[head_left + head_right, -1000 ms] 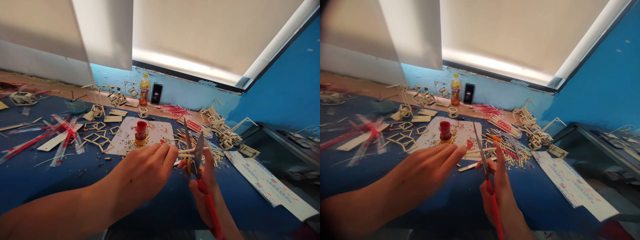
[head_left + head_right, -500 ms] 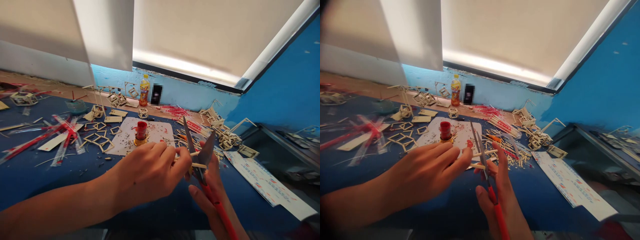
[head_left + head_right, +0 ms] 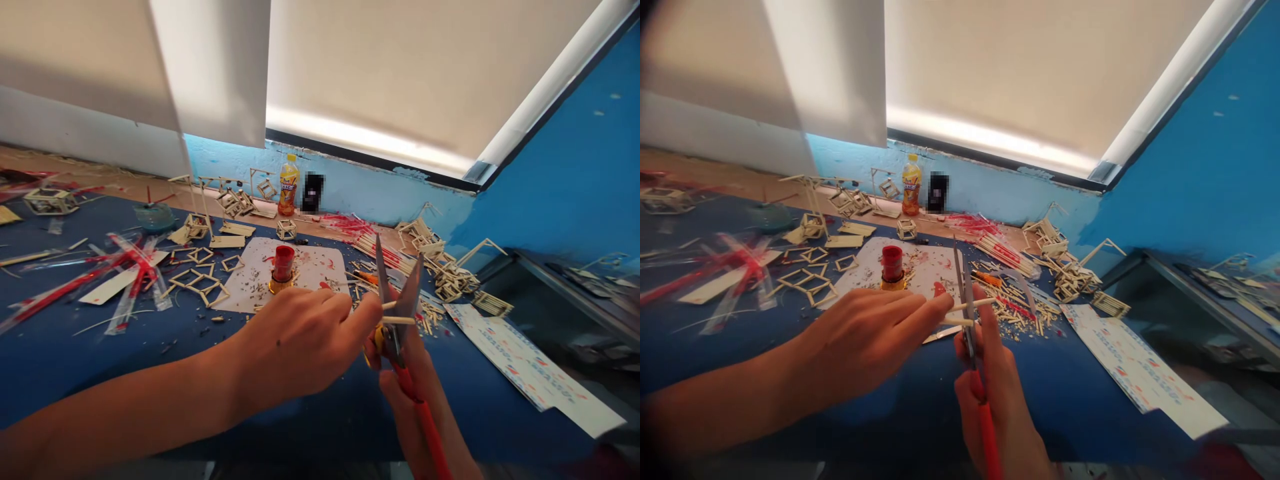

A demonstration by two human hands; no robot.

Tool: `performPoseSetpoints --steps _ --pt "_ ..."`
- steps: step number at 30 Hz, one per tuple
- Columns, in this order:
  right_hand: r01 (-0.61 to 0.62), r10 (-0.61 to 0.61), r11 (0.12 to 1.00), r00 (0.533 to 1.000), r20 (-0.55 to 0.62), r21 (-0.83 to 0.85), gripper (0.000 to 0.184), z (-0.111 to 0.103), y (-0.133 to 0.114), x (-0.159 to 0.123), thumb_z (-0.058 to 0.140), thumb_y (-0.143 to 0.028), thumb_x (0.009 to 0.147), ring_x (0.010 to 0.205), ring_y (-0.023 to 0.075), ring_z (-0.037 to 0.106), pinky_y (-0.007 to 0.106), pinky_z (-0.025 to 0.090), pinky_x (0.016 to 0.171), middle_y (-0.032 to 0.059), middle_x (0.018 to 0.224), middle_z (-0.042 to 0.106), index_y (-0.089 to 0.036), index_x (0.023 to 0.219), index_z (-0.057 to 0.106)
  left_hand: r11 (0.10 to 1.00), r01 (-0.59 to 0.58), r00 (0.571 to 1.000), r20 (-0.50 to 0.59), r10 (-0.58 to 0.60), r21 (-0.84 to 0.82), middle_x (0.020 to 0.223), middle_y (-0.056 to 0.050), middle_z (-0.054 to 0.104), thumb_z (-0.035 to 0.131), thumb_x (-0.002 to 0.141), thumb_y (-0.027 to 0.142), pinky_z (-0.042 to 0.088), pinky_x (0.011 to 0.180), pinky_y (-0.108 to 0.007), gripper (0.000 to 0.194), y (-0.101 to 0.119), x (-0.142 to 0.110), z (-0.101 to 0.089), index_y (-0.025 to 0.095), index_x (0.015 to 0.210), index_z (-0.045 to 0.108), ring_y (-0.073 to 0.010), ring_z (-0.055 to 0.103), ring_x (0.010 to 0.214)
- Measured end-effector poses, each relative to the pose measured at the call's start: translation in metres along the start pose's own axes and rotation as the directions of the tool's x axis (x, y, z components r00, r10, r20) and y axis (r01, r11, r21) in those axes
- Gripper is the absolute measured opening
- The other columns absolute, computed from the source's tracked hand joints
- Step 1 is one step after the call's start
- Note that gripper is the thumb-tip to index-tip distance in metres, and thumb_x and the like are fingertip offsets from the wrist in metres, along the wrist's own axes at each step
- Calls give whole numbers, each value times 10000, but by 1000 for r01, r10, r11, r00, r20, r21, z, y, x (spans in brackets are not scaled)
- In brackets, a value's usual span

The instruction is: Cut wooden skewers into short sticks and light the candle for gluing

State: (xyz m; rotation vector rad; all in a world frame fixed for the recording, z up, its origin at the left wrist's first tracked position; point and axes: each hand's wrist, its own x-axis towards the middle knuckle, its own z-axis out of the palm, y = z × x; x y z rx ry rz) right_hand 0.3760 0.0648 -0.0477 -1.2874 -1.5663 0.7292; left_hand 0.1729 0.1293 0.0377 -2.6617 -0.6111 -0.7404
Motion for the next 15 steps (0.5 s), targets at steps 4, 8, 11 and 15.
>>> performPoseSetpoints --steps 4,8,11,15 --pt "-29 34 989 999 -34 145 756 1 -8 -8 524 -363 1008 1023 234 653 406 576 909 95 1330 586 -375 1656 136 994 -64 995 -68 70 87 669 23 612 387 1017 63 454 445 -329 222 -3 3 -2 74 1166 552 -192 607 513" --pt "-47 47 981 999 4 186 755 -2 -19 -10 562 -350 1008 1315 267 571 477 440 1157 53 1515 511 -432 1647 167 986 -106 989 -90 119 131 641 17 614 277 1057 79 463 443 -333 309 -3 5 -5 58 1131 577 -187 596 484" --pt "-1 3 989 1000 -17 147 732 -4 -22 -8 557 -375 1007 1346 293 549 494 489 1109 64 1595 433 -420 1644 200 986 -101 986 -115 117 133 631 20 616 262 1072 93 472 448 -322 325 -3 3 -6 64 1114 583 -180 599 479" --pt "25 -24 999 1000 -15 25 743 -2 -18 -8 518 -392 1006 1079 274 670 443 597 903 119 1433 560 -348 1663 172 987 -116 986 -106 127 110 632 20 614 291 1056 72 482 460 -307 303 -5 0 -7 61 1106 590 -173 600 486"
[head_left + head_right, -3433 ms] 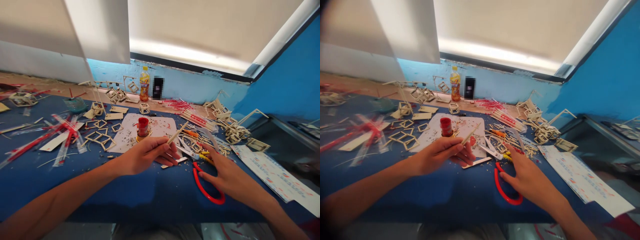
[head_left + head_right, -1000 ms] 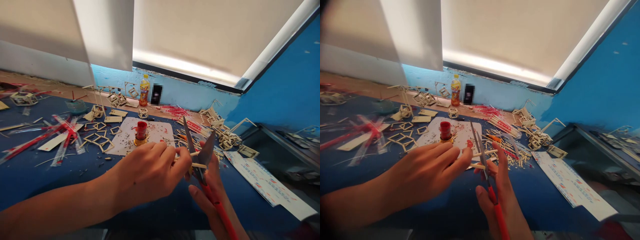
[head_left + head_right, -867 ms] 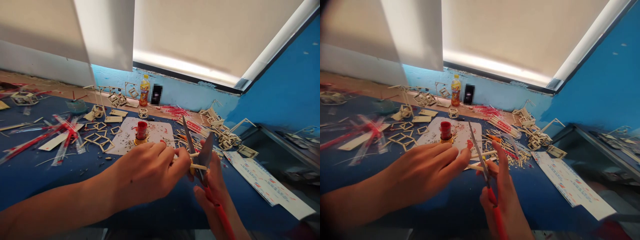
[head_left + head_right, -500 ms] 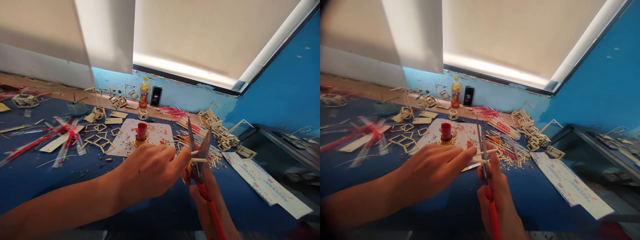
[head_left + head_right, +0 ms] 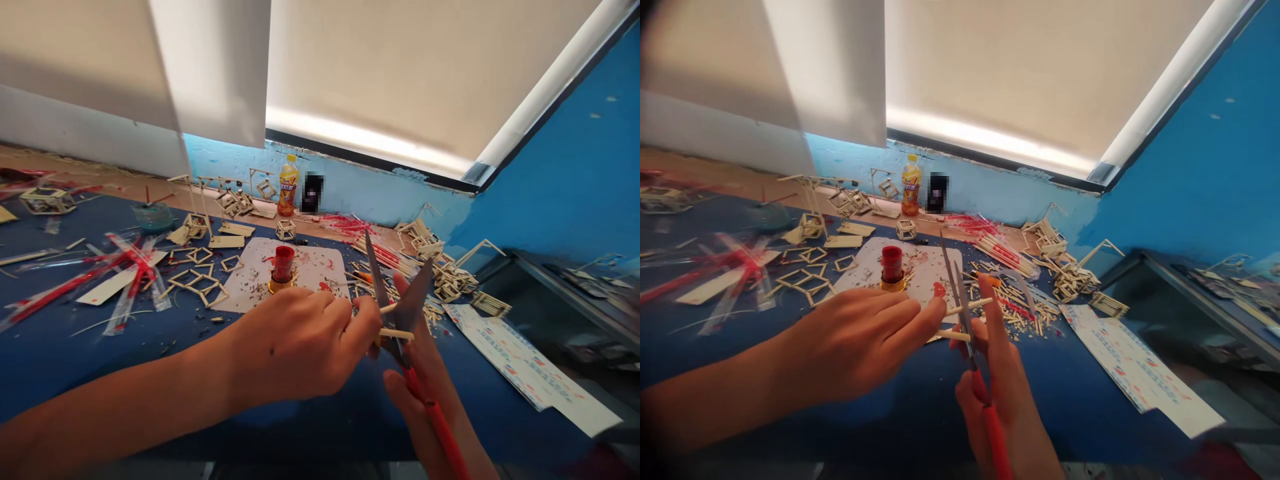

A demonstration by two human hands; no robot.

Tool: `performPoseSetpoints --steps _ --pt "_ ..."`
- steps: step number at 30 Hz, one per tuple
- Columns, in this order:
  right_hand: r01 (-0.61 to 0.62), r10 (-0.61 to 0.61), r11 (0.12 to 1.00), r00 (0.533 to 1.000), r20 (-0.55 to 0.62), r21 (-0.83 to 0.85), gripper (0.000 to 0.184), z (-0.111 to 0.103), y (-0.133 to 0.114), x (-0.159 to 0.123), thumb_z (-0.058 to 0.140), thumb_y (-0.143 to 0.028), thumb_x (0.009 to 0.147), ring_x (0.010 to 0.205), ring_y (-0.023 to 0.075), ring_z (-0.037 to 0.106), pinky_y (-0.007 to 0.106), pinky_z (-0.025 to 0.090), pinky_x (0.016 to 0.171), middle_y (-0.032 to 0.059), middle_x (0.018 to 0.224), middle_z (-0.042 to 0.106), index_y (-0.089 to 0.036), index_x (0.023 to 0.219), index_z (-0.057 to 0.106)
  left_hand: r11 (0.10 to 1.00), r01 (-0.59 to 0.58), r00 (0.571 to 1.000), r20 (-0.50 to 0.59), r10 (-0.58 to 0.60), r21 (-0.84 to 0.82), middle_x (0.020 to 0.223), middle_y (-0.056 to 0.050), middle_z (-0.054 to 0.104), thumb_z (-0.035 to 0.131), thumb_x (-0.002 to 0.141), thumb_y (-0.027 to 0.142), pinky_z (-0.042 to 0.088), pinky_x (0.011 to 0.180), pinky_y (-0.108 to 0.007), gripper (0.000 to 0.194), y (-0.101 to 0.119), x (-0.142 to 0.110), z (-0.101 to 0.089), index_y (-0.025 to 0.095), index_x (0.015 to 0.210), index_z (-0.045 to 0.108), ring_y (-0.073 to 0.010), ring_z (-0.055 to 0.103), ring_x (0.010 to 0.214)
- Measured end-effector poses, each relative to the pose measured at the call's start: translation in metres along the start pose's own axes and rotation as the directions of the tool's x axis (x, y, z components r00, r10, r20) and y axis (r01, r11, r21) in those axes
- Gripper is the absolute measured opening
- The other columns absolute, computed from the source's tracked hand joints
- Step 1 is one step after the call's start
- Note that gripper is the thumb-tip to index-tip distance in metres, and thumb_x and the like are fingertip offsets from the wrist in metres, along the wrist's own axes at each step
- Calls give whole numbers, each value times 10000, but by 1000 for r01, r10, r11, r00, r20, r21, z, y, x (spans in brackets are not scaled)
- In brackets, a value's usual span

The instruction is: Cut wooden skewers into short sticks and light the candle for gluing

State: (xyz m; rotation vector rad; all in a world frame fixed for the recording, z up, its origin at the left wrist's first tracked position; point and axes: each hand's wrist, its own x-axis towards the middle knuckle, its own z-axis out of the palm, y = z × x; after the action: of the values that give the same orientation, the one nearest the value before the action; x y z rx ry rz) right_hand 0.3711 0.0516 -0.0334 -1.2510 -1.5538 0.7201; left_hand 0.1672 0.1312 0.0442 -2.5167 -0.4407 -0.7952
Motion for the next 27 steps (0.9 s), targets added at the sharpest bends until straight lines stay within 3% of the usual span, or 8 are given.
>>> performPoseSetpoints --steps 6,9,14,17,20,24,27 --pt "-28 22 992 999 -46 -120 642 2 4 -3 462 -372 1013 827 218 653 351 590 726 88 1144 651 -325 1631 294 998 29 1000 -6 -30 -62 654 21 606 397 1000 27 458 468 -310 236 -2 -6 3 56 1124 596 -177 592 517" --pt "-49 50 988 999 2 -147 640 -1 6 -4 491 -331 1004 788 202 641 323 587 707 65 1064 660 -329 1621 323 989 75 997 12 -74 -129 658 25 603 409 1014 52 430 463 -311 209 0 -8 8 86 1072 606 -176 589 520" --pt "-51 45 988 998 -40 -147 732 -8 11 -12 534 -339 1008 995 241 690 317 617 767 66 1243 647 -408 1651 191 887 225 973 43 -227 -403 710 39 612 437 1044 107 411 491 -266 149 7 -9 12 130 1058 584 -127 573 552" --pt "-102 102 981 995 -11 -163 807 -14 6 -14 561 -380 1017 1217 284 647 413 597 954 72 1422 581 -445 1656 73 900 200 979 38 -202 -387 687 47 581 425 1026 67 388 494 -279 177 11 -7 9 159 986 570 -127 529 527" --pt "-112 123 978 991 55 -178 877 -19 -5 -13 601 -428 1000 1369 317 557 492 531 1072 49 1556 490 -474 1648 12 941 145 988 3 -152 -307 662 55 575 391 1041 73 393 491 -286 195 12 -5 6 151 1051 569 -137 531 508" --pt "-98 109 978 993 51 -185 841 -19 -14 -11 593 -418 998 1350 340 566 523 500 1100 61 1510 533 -440 1660 75 954 127 989 -41 -143 -270 629 53 578 340 1064 91 391 478 -279 232 11 -5 3 123 1056 570 -134 531 486" --pt "-60 57 986 998 -19 -157 757 -14 -14 -8 600 -389 984 1211 318 643 475 548 1032 59 1394 609 -422 1644 231 948 124 989 -39 -141 -293 632 52 584 337 1070 94 393 481 -268 242 10 -6 3 140 1021 569 -129 533 487"
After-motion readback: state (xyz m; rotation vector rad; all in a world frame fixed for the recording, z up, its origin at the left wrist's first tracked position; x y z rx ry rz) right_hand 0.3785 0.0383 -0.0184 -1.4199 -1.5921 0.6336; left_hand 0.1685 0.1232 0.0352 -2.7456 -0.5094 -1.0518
